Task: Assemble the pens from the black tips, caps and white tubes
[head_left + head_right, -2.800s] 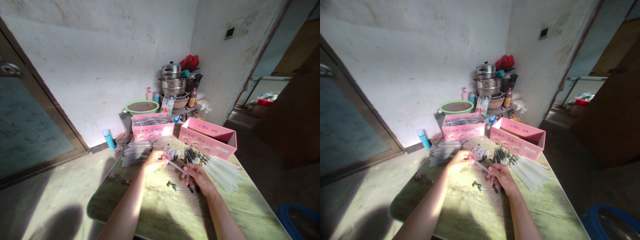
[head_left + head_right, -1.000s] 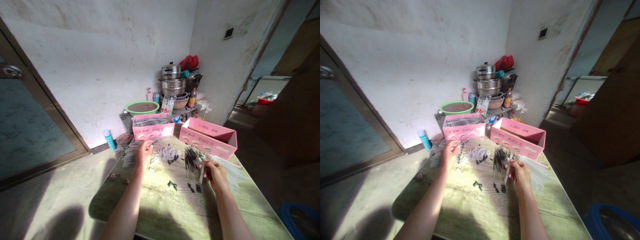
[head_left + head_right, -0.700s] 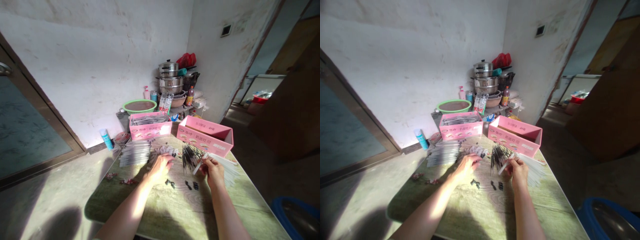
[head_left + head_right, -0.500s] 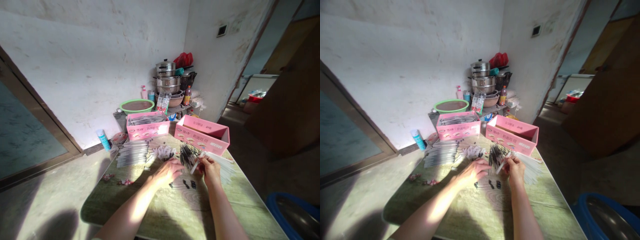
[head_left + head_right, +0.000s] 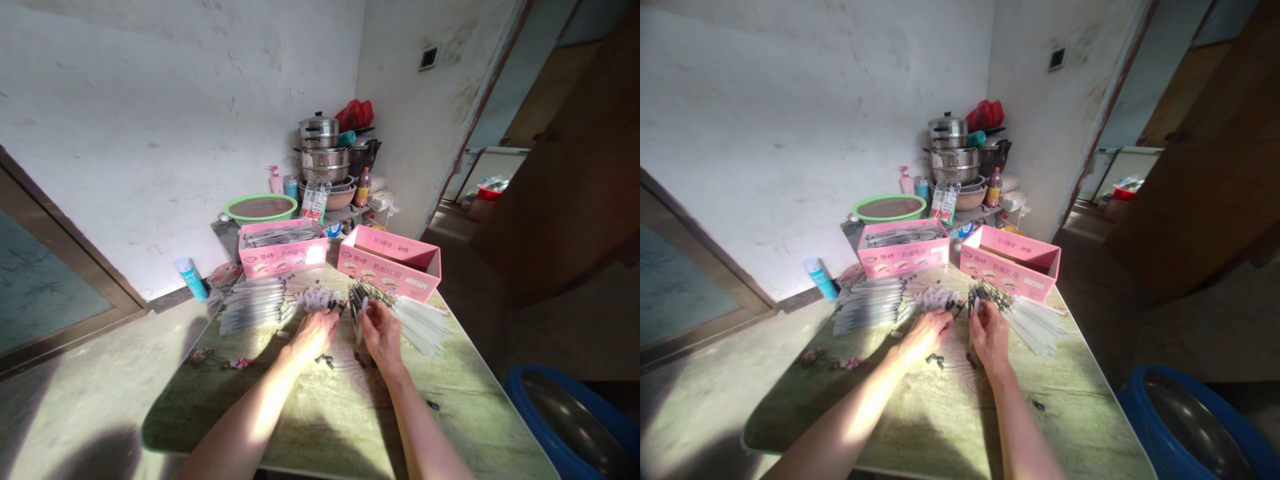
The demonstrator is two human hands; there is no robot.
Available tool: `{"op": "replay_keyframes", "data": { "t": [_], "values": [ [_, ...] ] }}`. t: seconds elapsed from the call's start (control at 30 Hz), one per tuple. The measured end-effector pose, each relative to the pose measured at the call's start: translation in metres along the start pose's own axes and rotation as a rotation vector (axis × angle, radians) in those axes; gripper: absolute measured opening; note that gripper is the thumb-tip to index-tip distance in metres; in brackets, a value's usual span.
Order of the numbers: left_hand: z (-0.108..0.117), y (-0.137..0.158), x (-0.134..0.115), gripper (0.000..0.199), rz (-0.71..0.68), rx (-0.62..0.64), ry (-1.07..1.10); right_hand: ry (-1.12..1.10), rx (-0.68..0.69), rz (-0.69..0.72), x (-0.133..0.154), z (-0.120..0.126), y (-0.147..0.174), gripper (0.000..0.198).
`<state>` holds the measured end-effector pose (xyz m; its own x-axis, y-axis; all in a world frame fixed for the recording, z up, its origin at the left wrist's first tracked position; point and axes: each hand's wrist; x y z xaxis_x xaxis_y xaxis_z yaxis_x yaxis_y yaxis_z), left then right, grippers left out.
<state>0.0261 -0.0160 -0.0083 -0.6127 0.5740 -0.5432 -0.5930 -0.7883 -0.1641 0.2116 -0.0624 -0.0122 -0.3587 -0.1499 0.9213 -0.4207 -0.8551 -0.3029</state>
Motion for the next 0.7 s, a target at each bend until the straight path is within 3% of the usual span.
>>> {"op": "replay_keyframes", "data": {
  "t": [0.1,0.17,0.3,0.37,0.47,0.53,0.6,0.7],
  "values": [
    [-0.001,0.000,-0.002,0.029,0.048,-0.015,-0.033,0.153,0.090,0.208,0.013,-0.014,0.014,0.025],
    [-0.001,0.000,-0.003,0.032,0.082,-0.021,-0.041,0.147,0.078,0.222,0.021,-0.014,0.014,0.025],
    [0.001,0.001,-0.004,0.037,0.165,-0.020,-0.058,0.004,-0.148,-0.023,0.031,0.026,-0.005,0.031],
    [0.003,0.002,-0.004,0.037,0.182,-0.021,-0.067,0.002,-0.110,-0.206,0.030,0.062,-0.008,0.032],
    [0.005,0.001,-0.005,0.037,0.187,-0.048,-0.080,0.221,-0.116,-0.331,0.015,0.116,0.008,0.030],
    [0.007,0.000,-0.004,0.037,0.194,-0.082,-0.055,0.417,-0.115,-0.366,-0.001,0.138,0.027,0.028],
    [0.010,-0.001,-0.002,0.035,0.206,-0.123,0.010,0.506,-0.098,-0.403,-0.017,0.147,0.045,0.025],
    [0.016,-0.003,0.005,0.035,0.233,-0.204,0.126,0.452,-0.154,-0.383,-0.030,0.139,0.059,0.030]
  ]
}}
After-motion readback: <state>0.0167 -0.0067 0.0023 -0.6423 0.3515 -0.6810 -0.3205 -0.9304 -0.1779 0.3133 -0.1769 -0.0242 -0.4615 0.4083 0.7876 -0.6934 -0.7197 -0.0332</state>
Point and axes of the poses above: each hand's wrist, its own y-axis away from the middle knuckle, its own z-axis out of the back of the hand, x = y × z, and after that the axes turned 7 degrees about y, right-handed
